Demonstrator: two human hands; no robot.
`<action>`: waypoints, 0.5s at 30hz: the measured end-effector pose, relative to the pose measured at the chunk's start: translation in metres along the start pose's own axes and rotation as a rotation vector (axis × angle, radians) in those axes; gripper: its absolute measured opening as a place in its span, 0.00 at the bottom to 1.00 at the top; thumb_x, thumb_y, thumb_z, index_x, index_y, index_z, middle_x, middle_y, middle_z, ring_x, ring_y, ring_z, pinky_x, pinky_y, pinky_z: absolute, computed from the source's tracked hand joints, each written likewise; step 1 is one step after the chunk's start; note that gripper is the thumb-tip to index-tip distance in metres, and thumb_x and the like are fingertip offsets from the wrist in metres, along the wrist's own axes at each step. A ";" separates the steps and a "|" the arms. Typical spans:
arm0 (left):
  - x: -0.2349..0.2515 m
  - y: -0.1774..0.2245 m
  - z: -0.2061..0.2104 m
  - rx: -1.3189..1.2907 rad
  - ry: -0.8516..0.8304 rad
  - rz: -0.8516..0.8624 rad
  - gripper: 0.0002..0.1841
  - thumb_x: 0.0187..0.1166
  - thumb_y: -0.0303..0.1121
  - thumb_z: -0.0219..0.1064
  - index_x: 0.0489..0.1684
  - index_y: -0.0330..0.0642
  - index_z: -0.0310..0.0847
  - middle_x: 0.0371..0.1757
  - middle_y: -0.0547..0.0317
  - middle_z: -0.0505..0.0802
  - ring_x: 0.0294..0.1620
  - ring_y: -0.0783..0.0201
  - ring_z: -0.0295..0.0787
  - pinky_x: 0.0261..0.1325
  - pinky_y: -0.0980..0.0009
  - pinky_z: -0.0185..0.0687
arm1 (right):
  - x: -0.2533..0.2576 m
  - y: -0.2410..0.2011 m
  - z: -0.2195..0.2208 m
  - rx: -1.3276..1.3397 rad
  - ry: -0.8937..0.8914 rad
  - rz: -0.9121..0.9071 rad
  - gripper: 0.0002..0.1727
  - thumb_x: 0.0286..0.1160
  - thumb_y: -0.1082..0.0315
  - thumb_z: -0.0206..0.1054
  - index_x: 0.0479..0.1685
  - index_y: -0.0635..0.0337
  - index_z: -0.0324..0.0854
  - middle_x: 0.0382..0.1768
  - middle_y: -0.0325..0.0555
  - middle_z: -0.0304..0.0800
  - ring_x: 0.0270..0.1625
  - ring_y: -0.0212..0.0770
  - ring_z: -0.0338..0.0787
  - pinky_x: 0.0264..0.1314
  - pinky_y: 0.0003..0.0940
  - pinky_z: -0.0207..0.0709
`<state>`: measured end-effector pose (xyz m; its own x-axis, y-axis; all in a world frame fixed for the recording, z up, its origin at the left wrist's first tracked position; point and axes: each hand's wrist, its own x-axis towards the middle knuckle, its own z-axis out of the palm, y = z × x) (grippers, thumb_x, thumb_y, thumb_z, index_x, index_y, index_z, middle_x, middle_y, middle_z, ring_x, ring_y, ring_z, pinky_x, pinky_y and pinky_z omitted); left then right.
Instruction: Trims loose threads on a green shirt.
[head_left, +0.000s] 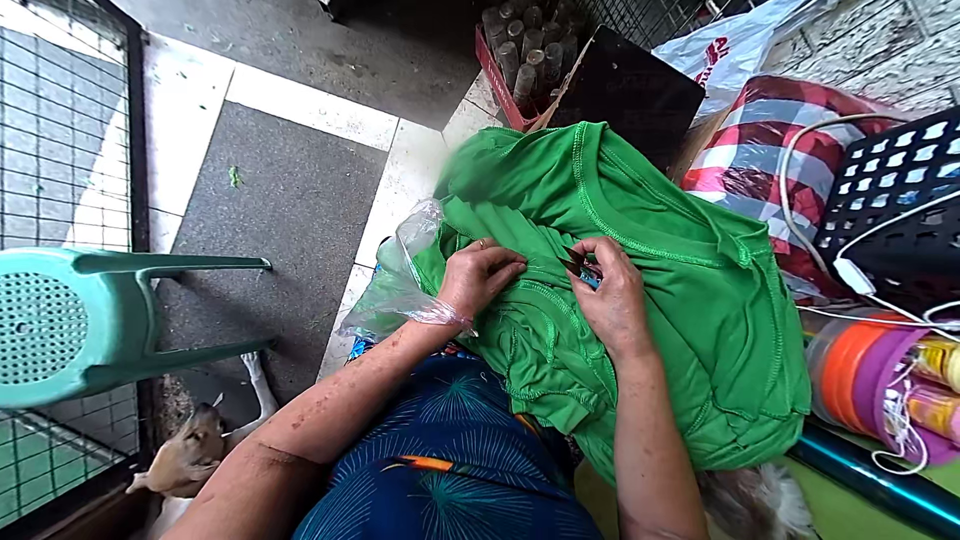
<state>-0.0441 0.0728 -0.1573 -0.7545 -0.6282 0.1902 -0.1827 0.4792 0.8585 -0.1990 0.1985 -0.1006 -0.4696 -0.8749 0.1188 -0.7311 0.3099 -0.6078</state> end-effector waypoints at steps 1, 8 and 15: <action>0.000 0.001 0.002 0.033 -0.004 0.025 0.04 0.72 0.26 0.75 0.39 0.38 0.95 0.35 0.50 0.92 0.35 0.60 0.89 0.43 0.66 0.85 | 0.000 0.001 0.001 0.005 0.003 -0.048 0.14 0.61 0.87 0.71 0.47 0.70 0.84 0.48 0.61 0.88 0.44 0.52 0.91 0.43 0.43 0.85; 0.003 0.010 0.006 0.183 -0.127 -0.026 0.07 0.81 0.28 0.66 0.39 0.33 0.88 0.39 0.42 0.89 0.38 0.45 0.91 0.39 0.50 0.85 | -0.001 0.001 0.002 0.044 -0.070 -0.106 0.12 0.63 0.86 0.71 0.46 0.68 0.86 0.36 0.56 0.91 0.35 0.50 0.91 0.38 0.46 0.84; 0.003 -0.008 -0.009 -0.140 -0.255 -0.217 0.12 0.91 0.30 0.53 0.48 0.31 0.80 0.35 0.47 0.89 0.35 0.57 0.89 0.46 0.57 0.85 | -0.003 0.000 0.000 0.035 -0.106 -0.014 0.14 0.62 0.86 0.71 0.47 0.68 0.85 0.35 0.55 0.90 0.35 0.50 0.90 0.38 0.47 0.83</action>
<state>-0.0393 0.0617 -0.1589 -0.8438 -0.5244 -0.1139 -0.2811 0.2512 0.9262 -0.1976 0.2007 -0.1005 -0.4028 -0.9142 0.0446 -0.7185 0.2856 -0.6341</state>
